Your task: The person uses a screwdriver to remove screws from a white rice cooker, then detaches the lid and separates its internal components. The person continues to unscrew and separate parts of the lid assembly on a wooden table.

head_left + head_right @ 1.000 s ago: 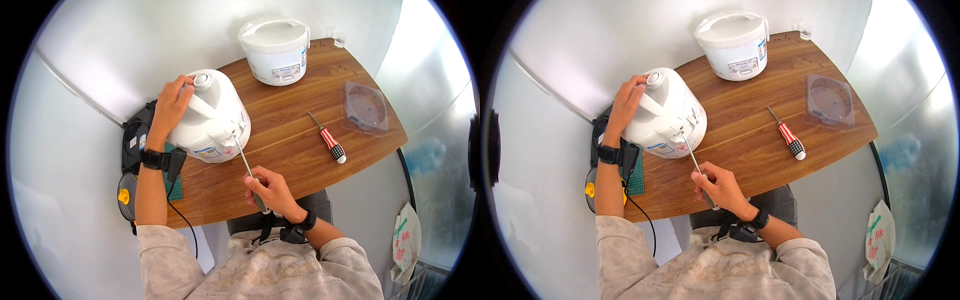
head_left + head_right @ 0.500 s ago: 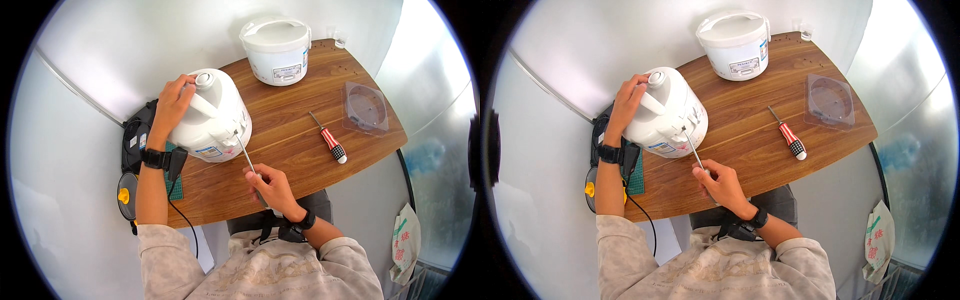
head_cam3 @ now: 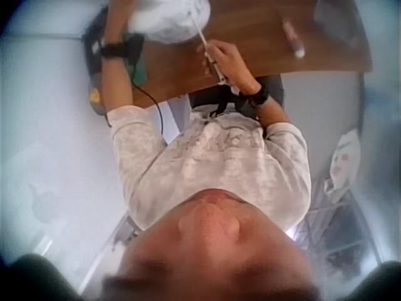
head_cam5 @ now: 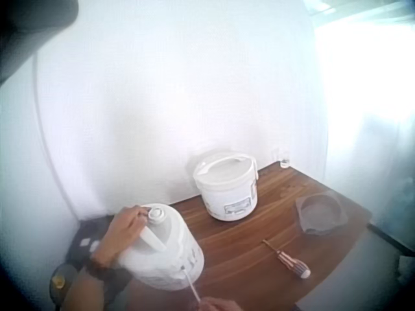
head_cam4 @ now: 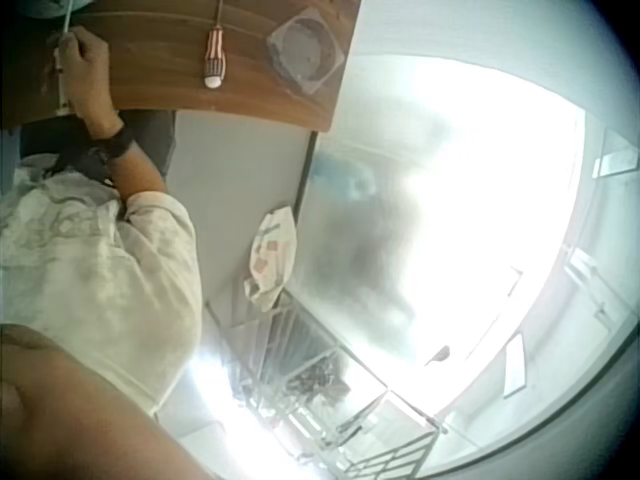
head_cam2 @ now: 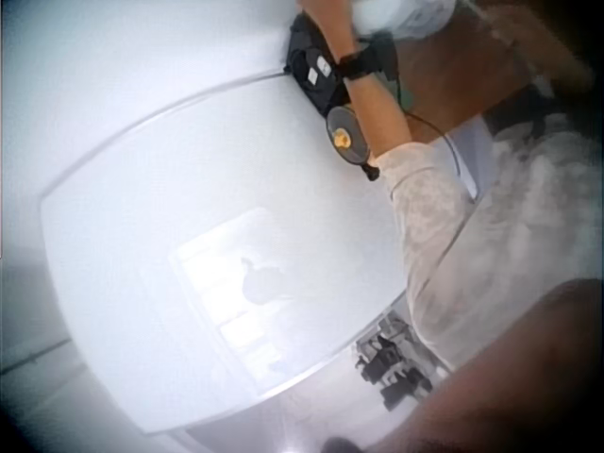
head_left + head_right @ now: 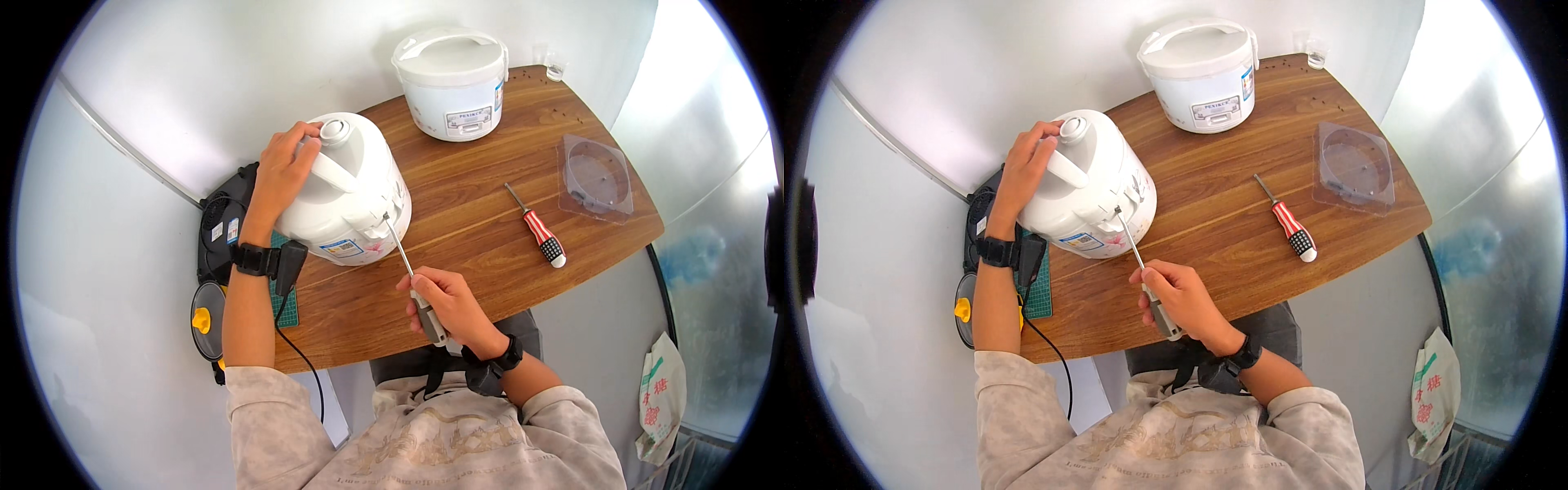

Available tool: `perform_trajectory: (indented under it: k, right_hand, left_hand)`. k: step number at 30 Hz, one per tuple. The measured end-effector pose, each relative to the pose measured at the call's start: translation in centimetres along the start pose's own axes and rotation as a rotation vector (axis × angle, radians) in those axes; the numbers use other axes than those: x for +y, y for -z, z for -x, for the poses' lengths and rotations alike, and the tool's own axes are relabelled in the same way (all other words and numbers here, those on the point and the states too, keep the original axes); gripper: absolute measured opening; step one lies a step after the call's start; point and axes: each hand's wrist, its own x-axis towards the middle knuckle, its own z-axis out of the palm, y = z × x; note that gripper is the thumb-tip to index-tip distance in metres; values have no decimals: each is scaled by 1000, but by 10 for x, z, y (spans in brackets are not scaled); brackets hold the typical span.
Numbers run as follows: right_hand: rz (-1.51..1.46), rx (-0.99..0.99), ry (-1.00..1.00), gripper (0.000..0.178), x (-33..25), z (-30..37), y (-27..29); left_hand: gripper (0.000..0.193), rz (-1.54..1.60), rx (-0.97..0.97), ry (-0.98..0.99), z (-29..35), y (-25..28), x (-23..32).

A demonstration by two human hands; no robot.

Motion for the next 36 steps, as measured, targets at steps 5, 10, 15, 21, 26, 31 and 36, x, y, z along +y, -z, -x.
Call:
perform_trajectory:
  k: [5, 10, 15, 21, 26, 31, 36]
  right_hand:
    - [8, 5, 1, 29, 4, -4, 6]
    - [37, 22, -3, 27, -2, -5, 5]
    - [-42, -13, -39, 24, -11, -3, 8]
    - [-180, -90, -161, 23, -28, -4, 11]
    - [-285, -159, -195, 22, -30, -4, 9]
    - [-309, -153, -206, 22, -32, -4, 4]
    - [-123, -71, -167, 25, -44, -7, 21]
  left_hand:
    - [24, 7, 2, 9, 0, -1, 1]
    - [24, -16, -41, 39, -1, 1, 1]
    - [24, -8, -37, 46, 0, 1, 2]
    - [23, -13, -7, -10, -1, 0, -3]
    - [23, -17, -19, -9, -1, 0, -2]
    - [23, -15, -17, -19, 0, 1, -3]
    - [24, -23, -13, -10, 0, 1, 0]
